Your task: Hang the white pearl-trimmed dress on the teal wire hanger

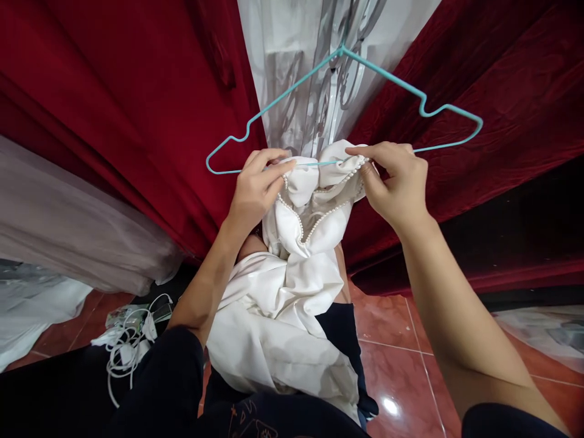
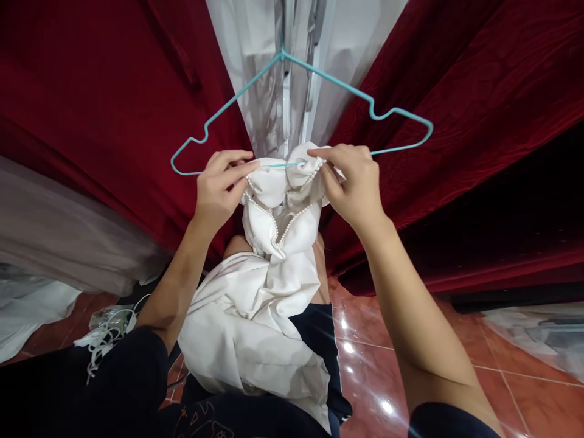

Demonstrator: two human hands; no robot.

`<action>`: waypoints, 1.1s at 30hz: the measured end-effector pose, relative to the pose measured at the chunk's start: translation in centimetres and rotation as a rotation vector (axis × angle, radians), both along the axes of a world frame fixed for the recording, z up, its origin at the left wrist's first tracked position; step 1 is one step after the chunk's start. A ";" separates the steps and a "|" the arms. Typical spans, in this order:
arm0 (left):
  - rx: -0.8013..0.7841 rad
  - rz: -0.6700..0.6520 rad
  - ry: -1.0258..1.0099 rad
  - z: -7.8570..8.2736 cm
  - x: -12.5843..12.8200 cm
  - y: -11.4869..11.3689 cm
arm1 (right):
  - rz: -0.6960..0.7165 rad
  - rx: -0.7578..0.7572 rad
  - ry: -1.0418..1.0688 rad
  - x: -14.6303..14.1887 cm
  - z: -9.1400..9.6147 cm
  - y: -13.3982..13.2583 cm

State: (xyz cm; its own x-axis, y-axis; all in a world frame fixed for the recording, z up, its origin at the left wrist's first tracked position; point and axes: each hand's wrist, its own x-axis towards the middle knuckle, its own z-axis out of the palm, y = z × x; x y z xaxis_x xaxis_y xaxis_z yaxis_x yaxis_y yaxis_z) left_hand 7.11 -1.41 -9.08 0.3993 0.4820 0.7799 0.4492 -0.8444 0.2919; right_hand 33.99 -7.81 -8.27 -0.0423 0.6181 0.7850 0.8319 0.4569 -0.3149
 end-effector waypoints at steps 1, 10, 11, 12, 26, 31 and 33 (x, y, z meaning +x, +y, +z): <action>0.073 0.019 -0.035 -0.6 -0.3 -0.5 | -0.007 0.020 0.023 -0.1 -0.4 0.1; -0.317 0.206 -0.251 -4.7 -4.4 -0.7 | -0.035 0.143 0.026 0.0 -0.7 -0.3; -0.402 0.281 -0.341 -4.6 -5.2 0.3 | -0.033 0.150 0.014 0.0 -0.6 -0.4; -0.447 0.349 -0.424 -4.3 -6.1 1.4 | -0.037 0.145 -0.002 0.1 -0.6 -0.5; -0.137 0.188 -0.339 8.0 -3.1 4.2 | -0.051 0.103 -0.020 -0.3 -1.3 -0.6; -0.154 -0.068 -0.277 7.5 -2.3 4.3 | -0.073 0.089 -0.030 -0.2 -1.3 -1.0; 0.026 -0.025 -0.291 7.1 -2.1 3.2 | -0.059 0.061 -0.012 -0.3 -1.2 -0.9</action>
State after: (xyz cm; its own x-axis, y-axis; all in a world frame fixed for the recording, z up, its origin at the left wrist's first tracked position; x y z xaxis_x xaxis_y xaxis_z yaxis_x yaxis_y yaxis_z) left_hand 4.97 1.78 -1.95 0.1684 0.4529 0.8755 0.3289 -0.8631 0.3832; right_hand 33.74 -8.76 -9.51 -0.0165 0.5709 0.8208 0.8614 0.4249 -0.2782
